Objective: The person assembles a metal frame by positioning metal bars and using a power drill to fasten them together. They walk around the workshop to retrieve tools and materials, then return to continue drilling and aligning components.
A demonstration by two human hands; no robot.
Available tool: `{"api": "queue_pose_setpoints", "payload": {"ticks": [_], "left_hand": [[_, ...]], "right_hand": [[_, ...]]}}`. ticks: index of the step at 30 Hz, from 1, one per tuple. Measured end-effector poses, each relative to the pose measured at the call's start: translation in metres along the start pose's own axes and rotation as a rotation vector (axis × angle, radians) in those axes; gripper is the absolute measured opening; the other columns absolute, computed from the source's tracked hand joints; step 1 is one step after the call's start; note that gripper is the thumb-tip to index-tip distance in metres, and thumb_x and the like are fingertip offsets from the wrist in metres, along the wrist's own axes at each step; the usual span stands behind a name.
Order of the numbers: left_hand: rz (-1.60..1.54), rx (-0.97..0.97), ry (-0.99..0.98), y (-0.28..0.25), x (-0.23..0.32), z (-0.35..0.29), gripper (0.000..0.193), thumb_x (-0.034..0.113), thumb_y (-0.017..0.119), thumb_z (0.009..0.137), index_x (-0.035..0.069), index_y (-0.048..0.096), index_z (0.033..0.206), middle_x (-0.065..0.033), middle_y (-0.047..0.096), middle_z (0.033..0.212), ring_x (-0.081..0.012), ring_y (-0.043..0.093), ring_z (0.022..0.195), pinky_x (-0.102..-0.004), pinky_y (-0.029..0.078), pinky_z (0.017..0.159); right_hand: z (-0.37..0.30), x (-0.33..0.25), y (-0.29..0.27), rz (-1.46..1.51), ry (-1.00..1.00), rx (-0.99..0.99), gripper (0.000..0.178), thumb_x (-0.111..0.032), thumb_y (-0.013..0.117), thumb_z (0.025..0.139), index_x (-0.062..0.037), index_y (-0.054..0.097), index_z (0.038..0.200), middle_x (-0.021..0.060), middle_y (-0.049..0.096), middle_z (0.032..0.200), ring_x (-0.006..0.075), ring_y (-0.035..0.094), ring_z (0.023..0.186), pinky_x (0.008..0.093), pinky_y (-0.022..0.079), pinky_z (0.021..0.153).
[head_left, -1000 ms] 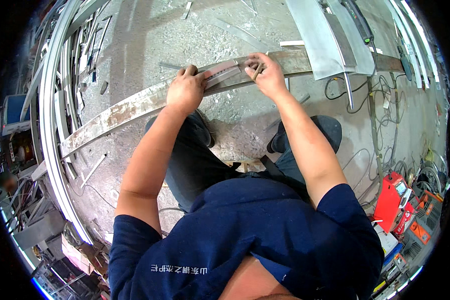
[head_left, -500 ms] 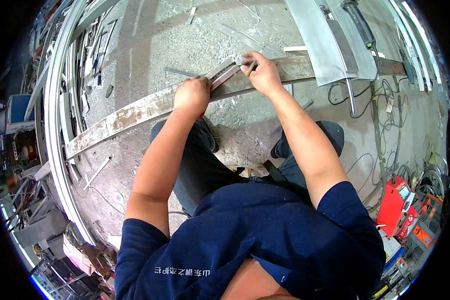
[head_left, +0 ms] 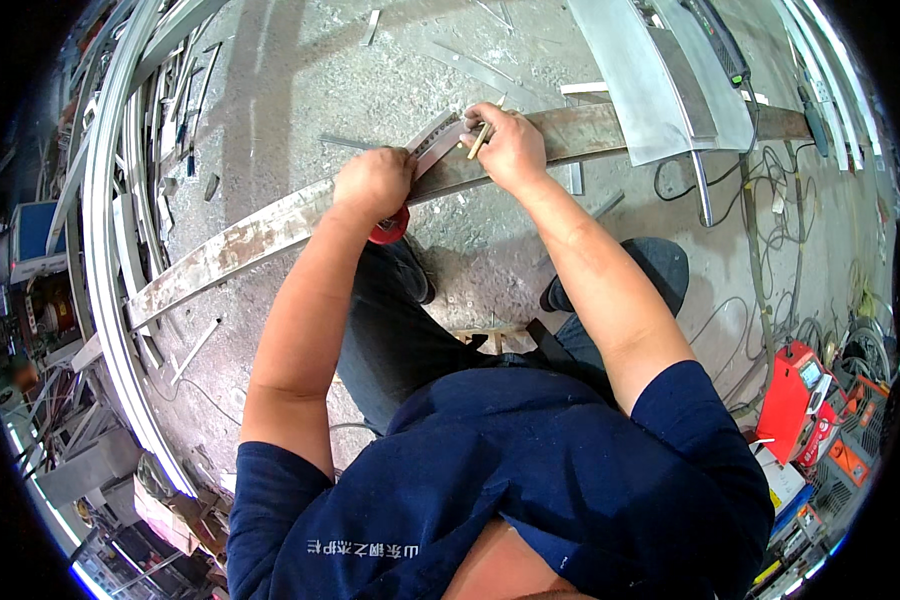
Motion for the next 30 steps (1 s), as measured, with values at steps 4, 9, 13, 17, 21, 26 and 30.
{"api": "queue_pose_setpoints", "payload": {"ticks": [4, 9, 13, 17, 21, 26, 30], "left_hand": [[0.006, 0.033, 0.087, 0.003, -0.005, 0.001, 0.033, 0.033, 0.047, 0.095, 0.009, 0.07, 0.095, -0.0186, 0.069, 0.095, -0.0395, 0.066, 0.09, -0.049, 0.052, 0.082], [-0.022, 0.031, 0.099, 0.001, -0.004, -0.001, 0.031, 0.031, 0.048, 0.094, 0.007, 0.068, 0.093, -0.0205, 0.068, 0.095, -0.0413, 0.065, 0.09, -0.0501, 0.051, 0.081], [-0.051, 0.022, 0.099, 0.001, -0.005, -0.002, 0.03, 0.031, 0.048, 0.094, 0.008, 0.068, 0.094, -0.0204, 0.069, 0.094, -0.0413, 0.065, 0.09, -0.0498, 0.052, 0.082], [-0.061, 0.023, 0.083, -0.001, -0.004, -0.001, 0.03, 0.03, 0.048, 0.093, 0.007, 0.068, 0.094, -0.0206, 0.069, 0.095, -0.041, 0.065, 0.09, -0.0496, 0.052, 0.082], [-0.054, -0.001, 0.076, 0.001, -0.004, 0.0, 0.031, 0.03, 0.047, 0.094, 0.007, 0.068, 0.096, -0.0206, 0.068, 0.097, -0.0411, 0.064, 0.092, -0.0494, 0.051, 0.083], [-0.049, -0.003, 0.066, 0.001, -0.004, 0.0, 0.03, 0.029, 0.047, 0.095, 0.006, 0.067, 0.095, -0.0206, 0.068, 0.095, -0.0411, 0.064, 0.091, -0.0494, 0.051, 0.082], [-0.053, -0.002, 0.074, -0.001, -0.003, -0.001, 0.029, 0.028, 0.048, 0.094, 0.006, 0.068, 0.094, -0.0209, 0.068, 0.094, -0.0409, 0.065, 0.09, -0.0496, 0.051, 0.082]], "right_hand": [[-0.001, 0.001, 0.002, 0.013, -0.025, 0.012, 0.029, -0.025, 0.077, 0.078, -0.0193, 0.066, 0.104, 0.0015, 0.072, 0.09, 0.0282, 0.066, 0.086, 0.0398, 0.053, 0.073], [-0.001, 0.002, 0.003, 0.029, -0.007, 0.001, 0.029, -0.025, 0.077, 0.079, -0.0189, 0.066, 0.104, 0.0008, 0.072, 0.091, 0.0274, 0.066, 0.086, 0.0395, 0.053, 0.074], [0.01, -0.002, 0.0, 0.016, 0.025, -0.036, 0.028, -0.026, 0.074, 0.082, -0.0165, 0.067, 0.108, 0.0032, 0.072, 0.096, 0.0271, 0.067, 0.087, 0.0378, 0.053, 0.075], [0.031, -0.007, 0.008, -0.203, -0.163, -0.082, 0.026, -0.029, 0.069, 0.088, -0.0166, 0.068, 0.111, 0.0087, 0.071, 0.1, 0.0324, 0.068, 0.088, 0.0415, 0.052, 0.079], [0.044, 0.003, 0.022, -0.103, -0.095, -0.289, 0.029, -0.036, 0.064, 0.091, -0.0145, 0.07, 0.108, 0.0159, 0.07, 0.096, 0.0357, 0.067, 0.091, 0.043, 0.052, 0.079], [0.043, 0.003, 0.023, -0.114, 0.04, -0.338, 0.033, -0.043, 0.061, 0.092, -0.0156, 0.07, 0.108, 0.0162, 0.071, 0.094, 0.0357, 0.067, 0.091, 0.0421, 0.052, 0.078], [0.042, 0.0, 0.023, -0.147, 0.066, -0.358, 0.031, -0.044, 0.056, 0.094, -0.0199, 0.069, 0.109, 0.0114, 0.071, 0.097, 0.0339, 0.066, 0.094, 0.0436, 0.051, 0.081]]}}
Point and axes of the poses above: each hand's wrist, its own z-axis towards the middle knuckle, its own y-axis out of the palm, x = y × z, the point moved 6 cm from there along z, towards the middle knuckle
